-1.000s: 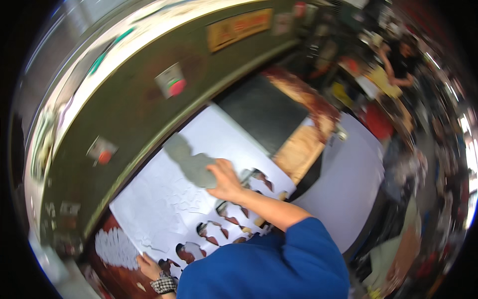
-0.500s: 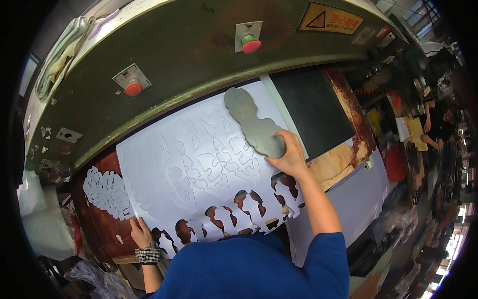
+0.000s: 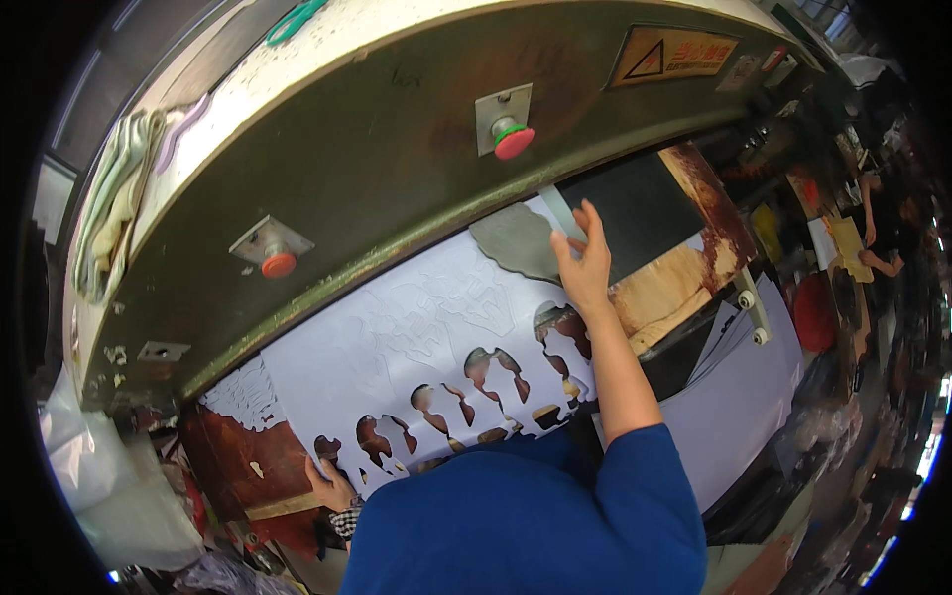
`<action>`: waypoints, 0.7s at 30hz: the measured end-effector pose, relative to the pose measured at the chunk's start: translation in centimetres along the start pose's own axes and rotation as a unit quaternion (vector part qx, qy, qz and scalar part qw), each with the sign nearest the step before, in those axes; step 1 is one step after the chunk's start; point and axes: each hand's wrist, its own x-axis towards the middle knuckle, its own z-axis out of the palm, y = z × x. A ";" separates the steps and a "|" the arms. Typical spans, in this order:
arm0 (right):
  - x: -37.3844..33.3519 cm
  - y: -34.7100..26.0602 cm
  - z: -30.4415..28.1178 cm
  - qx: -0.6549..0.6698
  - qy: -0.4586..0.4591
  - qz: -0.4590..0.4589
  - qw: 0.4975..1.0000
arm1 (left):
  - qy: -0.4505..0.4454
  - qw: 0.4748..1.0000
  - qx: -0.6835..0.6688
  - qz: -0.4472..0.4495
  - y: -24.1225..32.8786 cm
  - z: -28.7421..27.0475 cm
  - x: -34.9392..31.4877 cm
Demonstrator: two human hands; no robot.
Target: The person places sheets of white paper into a die-cutting machine, presses a button to activate the press, and removes the cut paper shapes. The person repeats this cycle multiple times, stacking the cut pieces and feeding new sheets into the machine.
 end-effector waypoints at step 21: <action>3.8 0.2 2.5 -0.118 0.039 0.104 0.987 | 0.065 0.993 -0.054 0.084 0.3 6.4 16.3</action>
